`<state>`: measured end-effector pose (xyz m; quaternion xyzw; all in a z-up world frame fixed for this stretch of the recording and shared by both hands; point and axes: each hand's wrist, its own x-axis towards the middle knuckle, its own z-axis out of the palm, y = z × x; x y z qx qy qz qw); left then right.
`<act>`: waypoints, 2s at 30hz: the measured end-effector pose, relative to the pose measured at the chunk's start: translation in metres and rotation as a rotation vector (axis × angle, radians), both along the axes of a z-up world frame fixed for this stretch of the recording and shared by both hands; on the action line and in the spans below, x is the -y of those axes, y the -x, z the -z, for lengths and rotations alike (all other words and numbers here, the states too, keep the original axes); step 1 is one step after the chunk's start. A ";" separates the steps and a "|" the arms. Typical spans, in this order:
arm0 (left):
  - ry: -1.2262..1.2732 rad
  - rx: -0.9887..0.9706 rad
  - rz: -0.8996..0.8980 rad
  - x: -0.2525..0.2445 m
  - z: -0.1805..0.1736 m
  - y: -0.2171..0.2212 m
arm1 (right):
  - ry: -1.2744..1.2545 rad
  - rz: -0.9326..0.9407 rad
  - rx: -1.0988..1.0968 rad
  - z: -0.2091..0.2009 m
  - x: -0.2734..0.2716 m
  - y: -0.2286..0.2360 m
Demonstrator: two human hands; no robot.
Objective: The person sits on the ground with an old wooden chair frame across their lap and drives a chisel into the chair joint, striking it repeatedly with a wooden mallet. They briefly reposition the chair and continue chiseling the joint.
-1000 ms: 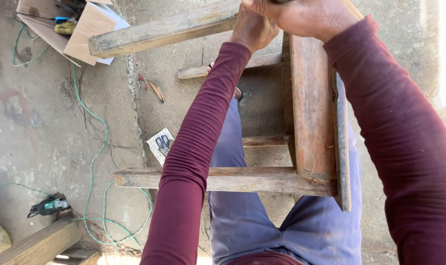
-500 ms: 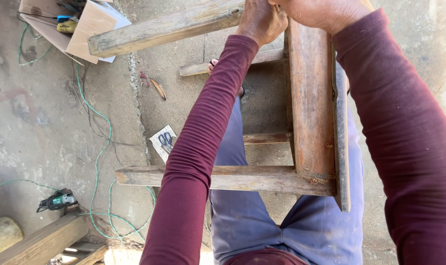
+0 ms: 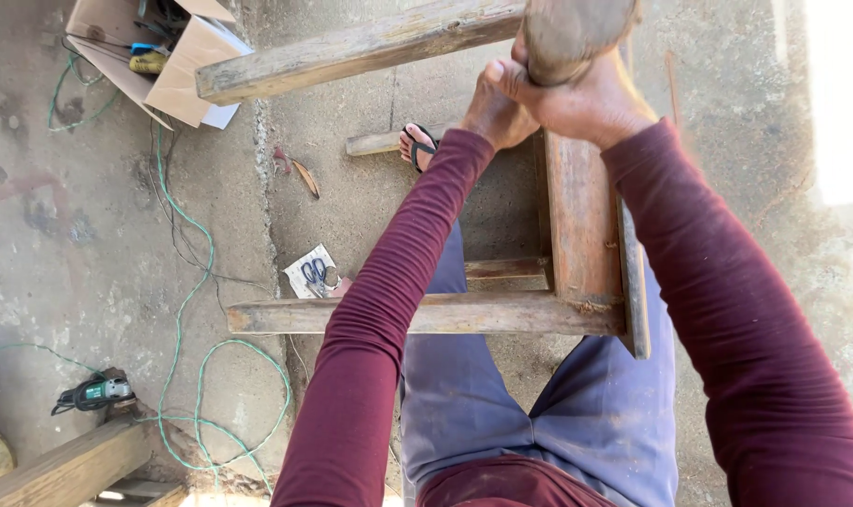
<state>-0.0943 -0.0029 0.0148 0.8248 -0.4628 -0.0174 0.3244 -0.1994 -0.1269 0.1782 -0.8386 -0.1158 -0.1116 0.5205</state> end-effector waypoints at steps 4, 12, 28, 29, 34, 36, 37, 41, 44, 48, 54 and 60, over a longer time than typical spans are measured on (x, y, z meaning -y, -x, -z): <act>0.040 -0.125 0.019 -0.012 -0.006 0.043 | 0.156 0.017 0.006 0.017 -0.008 0.030; 0.296 -0.310 0.060 -0.042 -0.018 0.116 | 0.244 0.037 0.073 0.002 -0.033 0.109; 0.362 -0.121 0.139 -0.084 -0.050 0.251 | -0.327 -0.066 0.016 -0.029 -0.083 0.252; 0.375 -0.118 0.173 -0.086 -0.052 0.258 | -0.320 -0.056 -0.010 -0.030 -0.084 0.258; 0.274 -0.069 0.168 -0.095 -0.042 0.276 | -0.335 -0.014 -0.008 -0.018 -0.094 0.277; 0.218 -0.059 0.132 -0.093 -0.014 0.266 | -0.348 0.011 -0.003 -0.013 -0.091 0.269; 0.158 -0.060 0.102 -0.092 -0.001 0.257 | -0.154 0.139 -0.160 -0.011 -0.087 0.261; 0.116 0.041 0.096 -0.068 -0.026 0.200 | -0.170 -0.011 0.038 -0.024 -0.048 0.211; 0.185 0.076 0.060 -0.045 -0.053 0.142 | -0.281 -0.278 0.219 -0.045 -0.026 0.154; 0.195 -0.113 0.019 -0.017 -0.061 0.073 | -0.056 -0.174 0.178 -0.038 0.003 0.073; 0.204 -0.309 -0.057 0.012 -0.026 -0.039 | 0.129 -0.119 0.119 -0.013 0.030 -0.027; 0.230 -0.252 -0.037 0.021 -0.001 -0.075 | 0.516 -0.028 0.447 -0.003 0.038 -0.062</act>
